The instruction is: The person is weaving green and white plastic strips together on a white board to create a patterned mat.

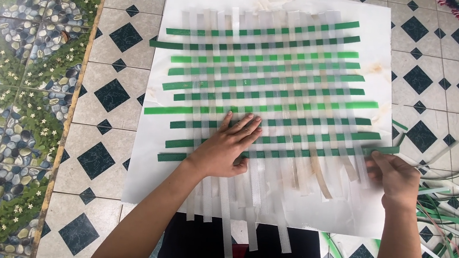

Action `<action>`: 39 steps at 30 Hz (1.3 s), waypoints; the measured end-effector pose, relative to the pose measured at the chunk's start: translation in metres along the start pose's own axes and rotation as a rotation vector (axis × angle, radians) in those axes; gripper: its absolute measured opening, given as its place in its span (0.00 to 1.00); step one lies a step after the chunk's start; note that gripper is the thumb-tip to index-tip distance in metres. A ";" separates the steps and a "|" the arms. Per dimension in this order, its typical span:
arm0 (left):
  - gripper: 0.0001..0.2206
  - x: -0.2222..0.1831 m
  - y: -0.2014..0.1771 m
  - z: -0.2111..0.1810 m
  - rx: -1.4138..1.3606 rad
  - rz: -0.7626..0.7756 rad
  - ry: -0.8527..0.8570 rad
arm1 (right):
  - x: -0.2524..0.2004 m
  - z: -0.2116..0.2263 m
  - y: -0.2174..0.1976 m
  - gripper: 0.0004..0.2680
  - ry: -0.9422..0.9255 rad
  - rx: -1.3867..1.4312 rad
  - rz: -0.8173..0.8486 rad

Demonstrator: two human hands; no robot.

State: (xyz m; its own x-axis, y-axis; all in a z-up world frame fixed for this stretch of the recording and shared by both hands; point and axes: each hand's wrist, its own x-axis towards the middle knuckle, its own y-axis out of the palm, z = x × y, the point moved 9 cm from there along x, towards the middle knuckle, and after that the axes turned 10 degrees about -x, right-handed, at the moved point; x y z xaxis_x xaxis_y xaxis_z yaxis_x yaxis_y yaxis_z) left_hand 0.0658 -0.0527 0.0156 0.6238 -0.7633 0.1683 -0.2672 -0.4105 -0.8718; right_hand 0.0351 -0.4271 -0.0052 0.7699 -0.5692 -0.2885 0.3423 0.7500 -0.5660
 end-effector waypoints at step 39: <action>0.24 0.006 -0.003 0.010 0.019 -0.230 -0.027 | -0.124 0.099 0.175 0.31 -0.776 -1.085 0.316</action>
State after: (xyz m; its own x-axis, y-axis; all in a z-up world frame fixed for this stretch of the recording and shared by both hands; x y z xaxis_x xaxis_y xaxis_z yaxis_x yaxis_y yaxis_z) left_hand 0.0784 -0.0510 0.0148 0.6860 -0.6371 0.3513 -0.1020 -0.5623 -0.8206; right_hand 0.0523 -0.1920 0.0078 0.9598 0.1778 -0.2173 -0.2153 -0.0308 -0.9761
